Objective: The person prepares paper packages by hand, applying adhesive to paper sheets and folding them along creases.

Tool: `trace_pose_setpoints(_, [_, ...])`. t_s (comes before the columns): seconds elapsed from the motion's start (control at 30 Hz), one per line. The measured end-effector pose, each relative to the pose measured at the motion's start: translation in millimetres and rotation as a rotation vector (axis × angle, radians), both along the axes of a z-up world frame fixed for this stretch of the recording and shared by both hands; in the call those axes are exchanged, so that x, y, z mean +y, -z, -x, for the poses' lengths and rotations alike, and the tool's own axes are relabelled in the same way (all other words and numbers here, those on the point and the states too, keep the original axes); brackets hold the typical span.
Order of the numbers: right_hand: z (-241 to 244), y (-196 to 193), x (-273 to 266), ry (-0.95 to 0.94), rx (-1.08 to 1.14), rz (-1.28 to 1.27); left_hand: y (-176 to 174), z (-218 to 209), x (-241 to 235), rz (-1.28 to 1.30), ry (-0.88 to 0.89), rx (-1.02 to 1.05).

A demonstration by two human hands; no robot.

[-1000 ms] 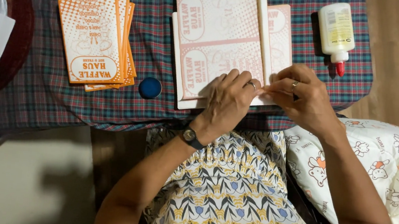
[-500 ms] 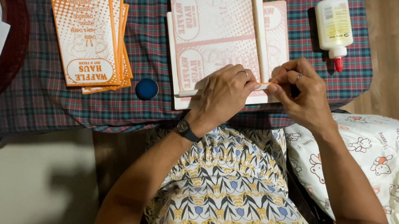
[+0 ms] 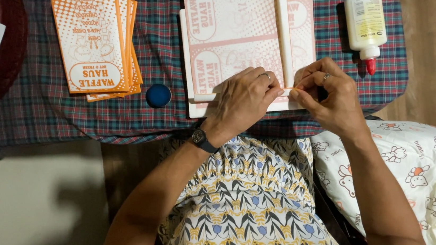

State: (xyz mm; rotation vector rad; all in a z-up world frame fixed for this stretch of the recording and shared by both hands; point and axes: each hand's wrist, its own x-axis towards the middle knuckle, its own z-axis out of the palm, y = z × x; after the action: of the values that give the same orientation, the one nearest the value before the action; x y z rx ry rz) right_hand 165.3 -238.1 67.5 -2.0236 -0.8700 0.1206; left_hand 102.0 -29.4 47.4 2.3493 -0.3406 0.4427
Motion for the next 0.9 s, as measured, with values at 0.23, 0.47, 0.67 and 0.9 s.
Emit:
trace_pose_setpoints(0.23, [1.8, -6.2, 2.5, 0.010, 0.030, 0.009, 7.3, -0.5, -1.8, -0.032, -0.013, -0.031])
trace_pose_setpoints(0.47, [1.1, -7.1, 2.8, 0.021, 0.046, 0.055, -9.8, 4.1, 4.6, -0.010, 0.023, 0.114])
trace_pose_setpoints(0.67, [2.3, -9.1, 3.6, 0.038, 0.053, 0.029, -0.1, -1.3, -3.7, 0.002, -0.003, 0.231])
trace_pose_setpoints(0.9, [15.3, -3.5, -0.3, -0.019, -0.287, -0.113, 5.0, -6.7, -6.3, -0.037, -0.040, 0.315])
